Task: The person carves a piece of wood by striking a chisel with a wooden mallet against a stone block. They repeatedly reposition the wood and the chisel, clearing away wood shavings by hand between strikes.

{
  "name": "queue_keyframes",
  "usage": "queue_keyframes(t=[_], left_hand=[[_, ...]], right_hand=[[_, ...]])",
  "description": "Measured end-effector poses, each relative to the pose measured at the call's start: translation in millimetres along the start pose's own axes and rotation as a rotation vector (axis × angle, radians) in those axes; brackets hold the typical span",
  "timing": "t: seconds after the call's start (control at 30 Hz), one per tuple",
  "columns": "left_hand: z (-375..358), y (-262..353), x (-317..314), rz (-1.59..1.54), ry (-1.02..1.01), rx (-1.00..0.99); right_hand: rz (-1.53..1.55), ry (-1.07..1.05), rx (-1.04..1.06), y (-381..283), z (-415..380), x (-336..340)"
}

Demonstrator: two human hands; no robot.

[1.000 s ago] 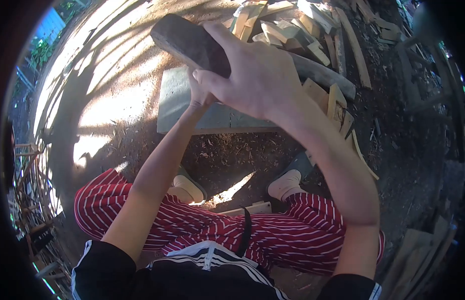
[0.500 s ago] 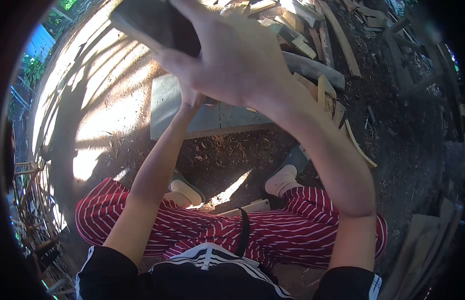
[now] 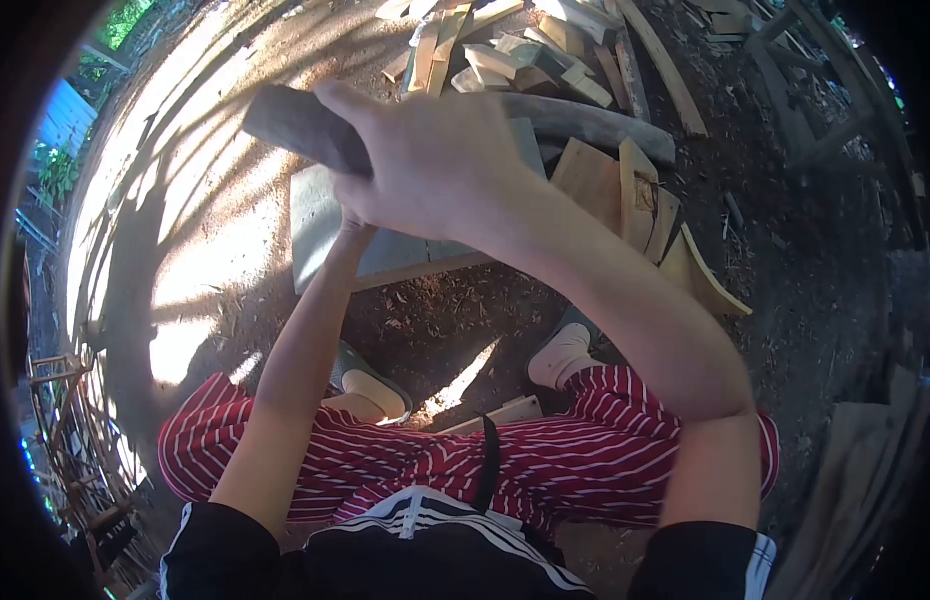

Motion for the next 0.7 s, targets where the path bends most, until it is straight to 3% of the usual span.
queue_keyframes(t=[0.1, 0.2, 0.27, 0.3, 0.33, 0.4, 0.47, 0.53, 0.6, 0.63, 0.67, 0.7], left_hand=[[-12.1, 62.0, -14.0, 0.107, -0.126, -0.085], [-38.9, 93.4, -15.6, 0.218, -0.226, -0.122], [-46.4, 85.2, -8.7, 0.173, -0.251, -0.139], [-47.6, 80.6, -8.1, 0.121, -0.296, -0.171], [-45.1, 77.5, -10.4, 0.065, -0.343, -0.211], [-40.0, 95.0, -17.6, 0.082, -0.363, -0.18], [-49.1, 102.6, -12.6, 0.14, -0.372, -0.055], [-53.6, 99.8, -16.8, 0.128, -0.355, -0.05], [-47.9, 101.6, -19.5, 0.118, -0.322, -0.086], [-45.2, 105.8, -19.4, 0.115, -0.312, -0.11], [-46.0, 118.8, -20.7, 0.116, -0.313, -0.12], [-49.9, 133.2, -23.4, 0.002, -0.329, -0.13]], right_hand=[[-0.037, 0.04, 0.02, 1.5, 1.8, 9.1], [0.206, 0.16, 0.04, -3.7, -0.5, 24.3], [0.316, 0.568, 0.277, -1.5, 1.2, 20.5], [0.204, 0.429, 0.155, -2.7, -4.7, 11.8], [0.019, 0.113, 0.005, -1.5, -3.9, -2.8], [-0.029, 0.081, 0.035, 3.1, -0.8, -1.7], [0.084, 0.168, 0.059, -1.5, -1.8, 14.1], [0.198, 0.237, 0.089, -1.3, 0.4, 16.0], [0.37, 0.567, 0.302, 1.9, 3.8, 17.8], [0.259, 0.493, 0.201, 1.4, -2.0, 8.7], [0.034, -0.035, -0.051, -1.6, -4.8, 4.0], [0.018, 0.01, -0.013, 3.7, -3.7, -1.3]])
Point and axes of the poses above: each hand's wrist, its own z-axis towards the middle knuckle, its own x-axis out of the back of the hand, y = z × x, the point moved 2 cm from there along z, towards the middle knuckle, and after that the axes turned 11 degrees about -y, right-handed, at the moved point
